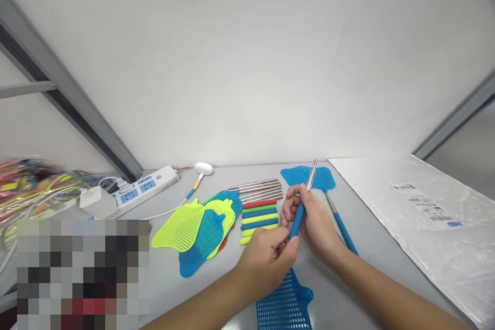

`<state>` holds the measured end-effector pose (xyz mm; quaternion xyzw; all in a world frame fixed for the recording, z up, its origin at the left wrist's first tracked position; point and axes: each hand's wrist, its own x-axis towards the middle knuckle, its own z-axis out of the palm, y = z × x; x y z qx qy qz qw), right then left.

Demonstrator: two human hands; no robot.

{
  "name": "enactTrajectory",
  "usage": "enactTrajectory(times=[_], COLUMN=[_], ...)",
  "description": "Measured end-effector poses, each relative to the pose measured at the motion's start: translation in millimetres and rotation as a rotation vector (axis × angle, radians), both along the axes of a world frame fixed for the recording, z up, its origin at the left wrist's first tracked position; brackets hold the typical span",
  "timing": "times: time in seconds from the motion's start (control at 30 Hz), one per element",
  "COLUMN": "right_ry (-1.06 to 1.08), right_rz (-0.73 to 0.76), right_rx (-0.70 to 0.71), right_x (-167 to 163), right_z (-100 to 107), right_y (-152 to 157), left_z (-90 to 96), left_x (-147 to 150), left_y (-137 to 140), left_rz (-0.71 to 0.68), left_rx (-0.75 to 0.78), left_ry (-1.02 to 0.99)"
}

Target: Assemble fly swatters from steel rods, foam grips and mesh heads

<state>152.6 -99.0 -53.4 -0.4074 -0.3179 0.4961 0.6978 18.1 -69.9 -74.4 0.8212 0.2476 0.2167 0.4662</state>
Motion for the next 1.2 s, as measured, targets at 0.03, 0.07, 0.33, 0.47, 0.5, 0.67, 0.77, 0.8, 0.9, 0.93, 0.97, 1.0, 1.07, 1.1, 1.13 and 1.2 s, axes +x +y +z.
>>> enactTrajectory(times=[0.03, 0.07, 0.33, 0.47, 0.5, 0.67, 0.77, 0.8, 0.9, 0.93, 0.97, 1.0, 1.07, 1.1, 1.13, 1.2], right_ry=[0.011, 0.03, -0.52, -0.931, -0.959, -1.021, -0.961, -0.917, -0.681, -0.574, -0.47, -0.382, -0.271, -0.244, -0.232, -0.242], right_rz=[0.002, -0.003, -0.05, 0.093, 0.135, 0.3, 0.29, 0.247, 0.048, -0.019, -0.076, -0.12, -0.173, -0.186, -0.195, -0.189], right_rx=[0.006, 0.015, -0.035, -0.006, -0.012, -0.018, 0.011, 0.002, -0.05, -0.058, -0.054, -0.042, -0.004, 0.008, 0.007, -0.016], right_x=[-2.0, -2.2, 35.1, 23.3, 15.8, -15.5, -15.4, -12.2, 1.7, 6.6, 11.0, 14.8, 20.4, 22.2, 23.3, 24.0], right_z=[1.9, 4.1, 13.8, 9.1, 8.5, 8.2, 4.5, 2.3, -3.8, -4.8, -4.9, -4.3, -2.0, -1.0, -0.4, -1.2], right_y=[-0.8, -1.4, -7.9, -12.5, -14.3, -24.0, -25.6, -24.9, -18.7, -15.7, -12.7, -9.9, -5.6, -4.2, -3.3, -2.5], left_z=[2.4, 5.9, 55.3, 57.8, 55.8, 50.0, 62.1, 69.3, 95.2, 102.8, 108.7, 112.3, 111.9, 108.2, 102.5, 88.3], left_x=[-0.8, -2.3, -48.6, -63.9, -63.2, -42.6, -25.5, -19.9, -5.1, -1.2, 2.3, 5.2, 9.8, 11.2, 11.6, 8.4], left_y=[3.5, 8.1, 72.8, 79.9, 77.2, 53.0, 48.5, 50.9, 66.6, 72.6, 77.7, 81.3, 82.7, 80.3, 76.4, 65.4], left_rz=[-0.03, -0.073, 0.17, 0.299, 0.305, 0.242, 0.19, 0.188, 0.264, 0.298, 0.325, 0.333, 0.264, 0.185, 0.097, -0.053], left_rx=[0.01, 0.016, 0.309, 0.498, 0.536, 0.825, 0.961, 0.965, 0.866, 0.793, 0.682, 0.546, 0.204, 0.026, -0.135, -0.359], left_ry=[0.004, 0.003, -0.005, 0.095, 0.119, 0.137, 0.082, 0.073, 0.002, -0.058, -0.112, -0.168, -0.246, -0.263, -0.269, -0.259])
